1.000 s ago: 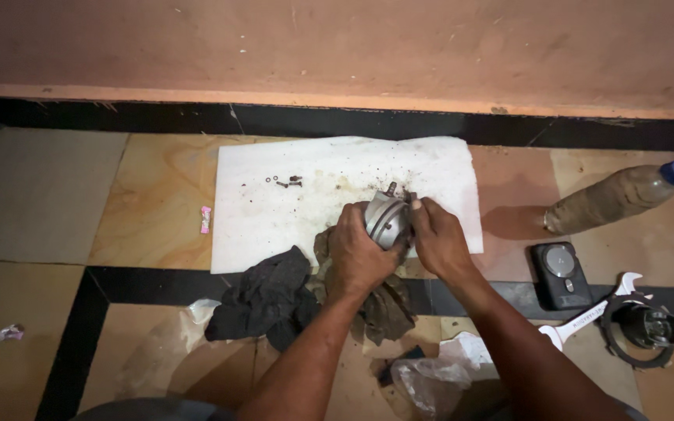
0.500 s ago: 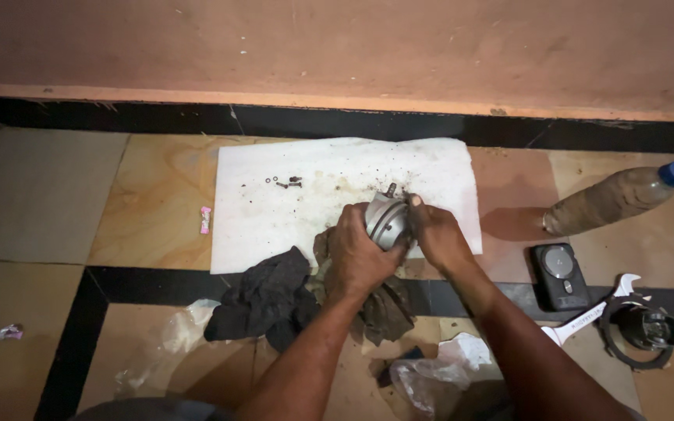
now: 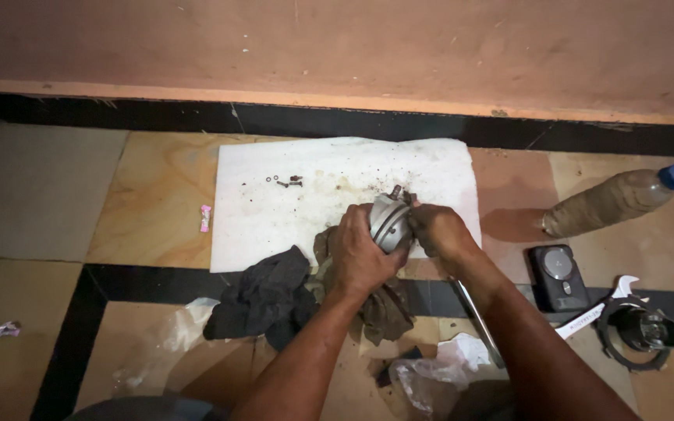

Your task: The person scrubs a cylindrical metal mechanical part with a dark cloth and a red-handled screwdriver to remove grime. They repeatedly wipe the exterior and interior surfaces of the part, occasionally using the screwdriver to scrape specific areas. The person also uses pliers to manipulate a small component on the part.

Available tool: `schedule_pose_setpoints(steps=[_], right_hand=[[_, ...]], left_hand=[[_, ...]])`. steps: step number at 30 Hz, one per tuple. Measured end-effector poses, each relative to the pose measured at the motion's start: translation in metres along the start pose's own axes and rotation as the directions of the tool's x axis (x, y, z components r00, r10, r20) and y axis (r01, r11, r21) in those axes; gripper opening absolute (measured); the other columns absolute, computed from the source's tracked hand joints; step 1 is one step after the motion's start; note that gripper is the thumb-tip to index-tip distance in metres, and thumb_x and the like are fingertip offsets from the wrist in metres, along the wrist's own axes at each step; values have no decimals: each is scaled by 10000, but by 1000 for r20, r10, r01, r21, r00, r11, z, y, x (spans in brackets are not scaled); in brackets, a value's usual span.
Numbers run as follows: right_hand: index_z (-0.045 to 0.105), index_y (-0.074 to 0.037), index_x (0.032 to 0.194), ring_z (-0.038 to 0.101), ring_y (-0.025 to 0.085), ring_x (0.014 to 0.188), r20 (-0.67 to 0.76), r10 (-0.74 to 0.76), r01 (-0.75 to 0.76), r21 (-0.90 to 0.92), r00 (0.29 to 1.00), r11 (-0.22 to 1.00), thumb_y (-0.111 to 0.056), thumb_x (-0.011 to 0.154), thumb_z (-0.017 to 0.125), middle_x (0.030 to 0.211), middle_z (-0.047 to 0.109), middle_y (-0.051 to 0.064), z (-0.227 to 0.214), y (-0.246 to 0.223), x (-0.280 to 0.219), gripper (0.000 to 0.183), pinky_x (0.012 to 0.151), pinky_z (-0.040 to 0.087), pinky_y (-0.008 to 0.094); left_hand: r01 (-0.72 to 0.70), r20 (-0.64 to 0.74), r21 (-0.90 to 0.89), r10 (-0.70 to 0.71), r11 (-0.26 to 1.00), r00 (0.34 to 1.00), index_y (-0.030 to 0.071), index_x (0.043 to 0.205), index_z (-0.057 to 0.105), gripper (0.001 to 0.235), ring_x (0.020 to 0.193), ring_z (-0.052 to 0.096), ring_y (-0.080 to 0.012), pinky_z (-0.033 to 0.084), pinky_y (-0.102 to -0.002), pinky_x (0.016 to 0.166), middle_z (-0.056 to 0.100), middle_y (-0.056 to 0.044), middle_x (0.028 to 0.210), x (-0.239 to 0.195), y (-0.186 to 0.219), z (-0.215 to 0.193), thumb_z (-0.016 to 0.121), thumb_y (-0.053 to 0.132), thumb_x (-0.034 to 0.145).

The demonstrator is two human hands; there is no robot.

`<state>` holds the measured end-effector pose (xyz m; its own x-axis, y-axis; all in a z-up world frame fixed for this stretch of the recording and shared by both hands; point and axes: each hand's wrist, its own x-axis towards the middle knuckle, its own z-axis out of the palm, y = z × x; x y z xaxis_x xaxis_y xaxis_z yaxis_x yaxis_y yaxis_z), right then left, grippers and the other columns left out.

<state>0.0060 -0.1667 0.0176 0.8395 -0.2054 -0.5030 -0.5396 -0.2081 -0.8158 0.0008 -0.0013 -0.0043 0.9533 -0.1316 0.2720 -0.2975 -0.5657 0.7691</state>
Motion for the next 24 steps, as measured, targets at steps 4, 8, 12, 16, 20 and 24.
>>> schedule_pose_setpoints(steps=[4, 8, 12, 16, 20, 24], right_hand=[[708, -16, 991, 648, 418, 900, -131, -362, 317, -276, 923, 907, -339, 1016, 563, 936, 723, 266, 4, 8, -14, 356, 769, 503, 464], [680, -18, 1048, 662, 425, 870, -18, -717, 513, -686, 697, 517, -261, 986, 572, 924, 713, 240, 5, 12, -28, 272, 761, 506, 498], [691, -56, 1174, 685, 402, 832, -118, -601, 409, -628, 791, 661, -310, 1039, 554, 913, 707, 251, 6, 6, -13, 319, 761, 533, 472], [726, 41, 1078, 546, 520, 834, -17, -45, 41, -181, 999, 983, -356, 1087, 567, 929, 648, 349, -4, -3, -1, 428, 711, 438, 538], [704, -23, 1144, 689, 381, 850, -105, -499, 390, -496, 860, 776, -339, 1007, 575, 940, 731, 224, 1, 13, -17, 367, 742, 544, 447], [696, -42, 1209, 704, 353, 851, 29, -842, 559, -760, 538, 331, -195, 1000, 544, 1001, 744, 192, 3, 15, -19, 300, 765, 542, 432]], left_hand=[[85, 16, -22, -84, 996, 996, -6, 1206, 548, 736, 1042, 632, -400, 515, -504, 886, 619, -213, 1108, -2, 0, -2, 891, 382, 683], [76, 24, 16, -76, 997, 997, -2, 1209, 542, 740, 1048, 634, -396, 511, -505, 902, 624, -207, 1106, 0, -1, 2, 897, 356, 668], [97, 74, -11, -96, 995, 993, -5, 1227, 518, 761, 1048, 636, -366, 506, -498, 897, 621, -197, 1094, 2, -1, -1, 894, 343, 665], [125, 87, -5, -124, 992, 988, -7, 1182, 527, 774, 1038, 633, -378, 511, -506, 881, 616, -208, 1090, 5, 7, -9, 928, 391, 653], [76, 18, -39, -75, 996, 997, 2, 1199, 540, 728, 1005, 666, -375, 543, -492, 856, 635, -200, 1086, 0, 8, -11, 903, 385, 697], [50, -5, -37, -50, 998, 999, 3, 1204, 548, 726, 987, 670, -391, 545, -497, 847, 641, -205, 1078, 2, 4, -7, 898, 368, 682]])
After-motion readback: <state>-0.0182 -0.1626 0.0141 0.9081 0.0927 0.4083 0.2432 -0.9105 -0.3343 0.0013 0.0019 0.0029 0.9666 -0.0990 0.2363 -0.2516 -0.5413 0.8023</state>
